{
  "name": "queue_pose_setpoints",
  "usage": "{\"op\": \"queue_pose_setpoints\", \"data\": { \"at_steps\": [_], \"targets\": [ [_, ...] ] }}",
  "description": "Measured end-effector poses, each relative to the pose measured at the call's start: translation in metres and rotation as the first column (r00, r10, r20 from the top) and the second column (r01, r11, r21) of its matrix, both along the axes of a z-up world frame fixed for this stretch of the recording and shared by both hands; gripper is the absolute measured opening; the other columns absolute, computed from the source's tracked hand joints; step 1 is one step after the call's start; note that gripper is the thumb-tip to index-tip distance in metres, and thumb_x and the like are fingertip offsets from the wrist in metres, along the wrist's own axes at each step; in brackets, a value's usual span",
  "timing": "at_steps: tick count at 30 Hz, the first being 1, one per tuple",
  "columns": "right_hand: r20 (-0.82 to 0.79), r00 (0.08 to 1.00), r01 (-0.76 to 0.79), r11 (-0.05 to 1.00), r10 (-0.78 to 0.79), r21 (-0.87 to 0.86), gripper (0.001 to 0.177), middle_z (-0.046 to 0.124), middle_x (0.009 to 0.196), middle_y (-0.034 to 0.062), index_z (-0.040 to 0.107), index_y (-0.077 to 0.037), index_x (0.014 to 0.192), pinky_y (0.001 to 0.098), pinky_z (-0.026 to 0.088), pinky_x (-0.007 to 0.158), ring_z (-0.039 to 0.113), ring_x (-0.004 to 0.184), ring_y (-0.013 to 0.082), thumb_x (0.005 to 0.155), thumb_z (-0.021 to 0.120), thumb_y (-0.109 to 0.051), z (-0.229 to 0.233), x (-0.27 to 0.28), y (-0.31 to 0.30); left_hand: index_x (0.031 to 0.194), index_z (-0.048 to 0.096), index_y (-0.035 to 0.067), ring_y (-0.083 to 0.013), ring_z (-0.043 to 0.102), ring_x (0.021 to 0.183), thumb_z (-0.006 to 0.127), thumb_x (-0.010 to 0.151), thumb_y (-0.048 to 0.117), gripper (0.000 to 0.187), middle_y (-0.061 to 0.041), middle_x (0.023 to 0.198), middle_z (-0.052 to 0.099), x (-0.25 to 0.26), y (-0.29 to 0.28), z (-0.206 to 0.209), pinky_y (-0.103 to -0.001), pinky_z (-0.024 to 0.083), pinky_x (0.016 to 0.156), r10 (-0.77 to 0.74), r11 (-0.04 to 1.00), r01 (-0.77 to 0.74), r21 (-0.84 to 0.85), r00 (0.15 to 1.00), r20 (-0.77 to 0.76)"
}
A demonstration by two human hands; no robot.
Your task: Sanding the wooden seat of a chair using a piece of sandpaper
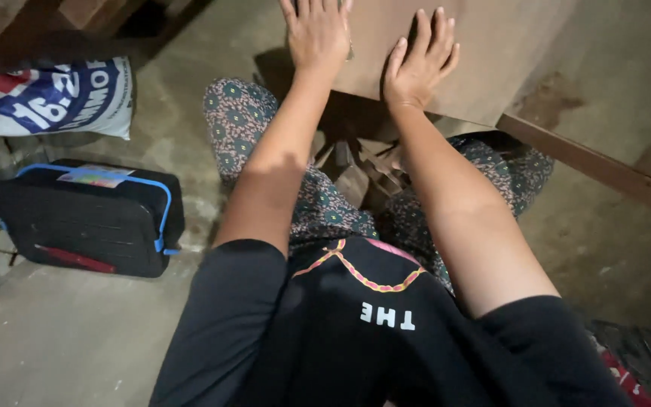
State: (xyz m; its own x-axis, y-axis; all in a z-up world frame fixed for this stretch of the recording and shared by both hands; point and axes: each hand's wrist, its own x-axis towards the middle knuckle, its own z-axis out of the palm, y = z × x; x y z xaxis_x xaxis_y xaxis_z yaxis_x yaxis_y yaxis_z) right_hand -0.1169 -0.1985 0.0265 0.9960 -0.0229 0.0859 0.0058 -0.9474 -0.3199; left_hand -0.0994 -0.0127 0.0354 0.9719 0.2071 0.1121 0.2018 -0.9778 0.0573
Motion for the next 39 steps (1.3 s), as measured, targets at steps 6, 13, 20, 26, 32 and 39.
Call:
{"op": "queue_pose_setpoints", "data": {
  "at_steps": [6,13,20,26,32,39],
  "targets": [
    [0.047,0.999,0.018,1.0,-0.017,-0.015,0.046,0.041,0.166,0.0017,0.055,-0.026,0.154,0.0553,0.025,0.13,0.036,0.158,0.0273,0.11,0.05,-0.038,0.01,-0.001,0.008,0.171,0.017,0.003,-0.0313,0.011,0.163,0.057,0.127,0.046,0.074,-0.017,0.176,0.012,-0.052,-0.008,0.089,-0.058,0.013,0.131,-0.13,0.992,0.112,-0.064,0.867,-0.481],
    [0.039,0.999,0.024,1.0,-0.024,0.004,0.046,0.041,0.166,0.0027,0.056,-0.024,0.154,0.0567,0.023,0.129,0.033,0.158,0.0284,0.11,0.051,-0.036,0.01,0.0,0.008,0.171,0.015,0.012,-0.0237,0.013,0.162,0.06,0.127,0.054,0.075,-0.007,0.177,0.018,-0.022,-0.001,0.08,-0.058,0.015,0.129,-0.077,0.996,0.086,-0.004,0.876,-0.476],
    [0.028,0.999,0.015,1.0,-0.015,0.017,0.046,0.035,0.169,-0.0032,0.052,-0.028,0.158,0.0537,0.021,0.134,0.028,0.161,0.0228,0.115,0.041,-0.04,0.012,-0.001,0.006,0.161,0.038,0.013,-0.0305,0.036,0.154,0.045,0.116,0.058,0.065,-0.008,0.166,0.044,-0.03,-0.001,0.053,-0.059,0.02,0.125,-0.012,0.999,0.001,-0.038,0.955,-0.295],
    [0.131,0.991,0.018,0.999,-0.013,-0.041,0.041,0.045,0.162,0.0029,0.061,-0.024,0.15,0.0555,0.03,0.125,0.04,0.153,0.0291,0.112,0.049,-0.035,0.017,0.002,0.009,0.173,0.013,0.008,-0.0286,0.008,0.164,0.057,0.133,0.054,0.075,-0.013,0.176,0.007,-0.046,0.006,0.092,-0.06,0.014,0.132,-0.109,0.993,0.115,-0.021,0.843,-0.527],
    [0.115,0.993,0.024,0.999,-0.018,-0.047,0.042,0.042,0.164,0.0016,0.059,-0.024,0.152,0.0563,0.031,0.126,0.037,0.155,0.0282,0.113,0.048,-0.036,0.015,0.001,0.008,0.172,0.013,0.008,-0.0284,0.012,0.164,0.063,0.14,0.054,0.075,-0.012,0.175,0.009,-0.019,0.002,0.078,-0.059,0.017,0.132,-0.098,0.992,0.127,0.018,0.843,-0.529],
    [0.05,0.999,-0.011,0.999,0.008,0.053,0.045,0.042,0.164,0.0047,0.057,-0.021,0.153,0.0592,0.022,0.126,0.033,0.155,0.0309,0.112,0.046,-0.034,0.022,0.002,0.01,0.163,0.03,0.014,-0.0293,0.032,0.157,0.043,0.12,0.058,0.063,-0.008,0.168,0.037,0.021,0.001,0.053,-0.058,0.018,0.13,0.053,0.999,-0.052,0.01,0.955,-0.293]
  ]
}}
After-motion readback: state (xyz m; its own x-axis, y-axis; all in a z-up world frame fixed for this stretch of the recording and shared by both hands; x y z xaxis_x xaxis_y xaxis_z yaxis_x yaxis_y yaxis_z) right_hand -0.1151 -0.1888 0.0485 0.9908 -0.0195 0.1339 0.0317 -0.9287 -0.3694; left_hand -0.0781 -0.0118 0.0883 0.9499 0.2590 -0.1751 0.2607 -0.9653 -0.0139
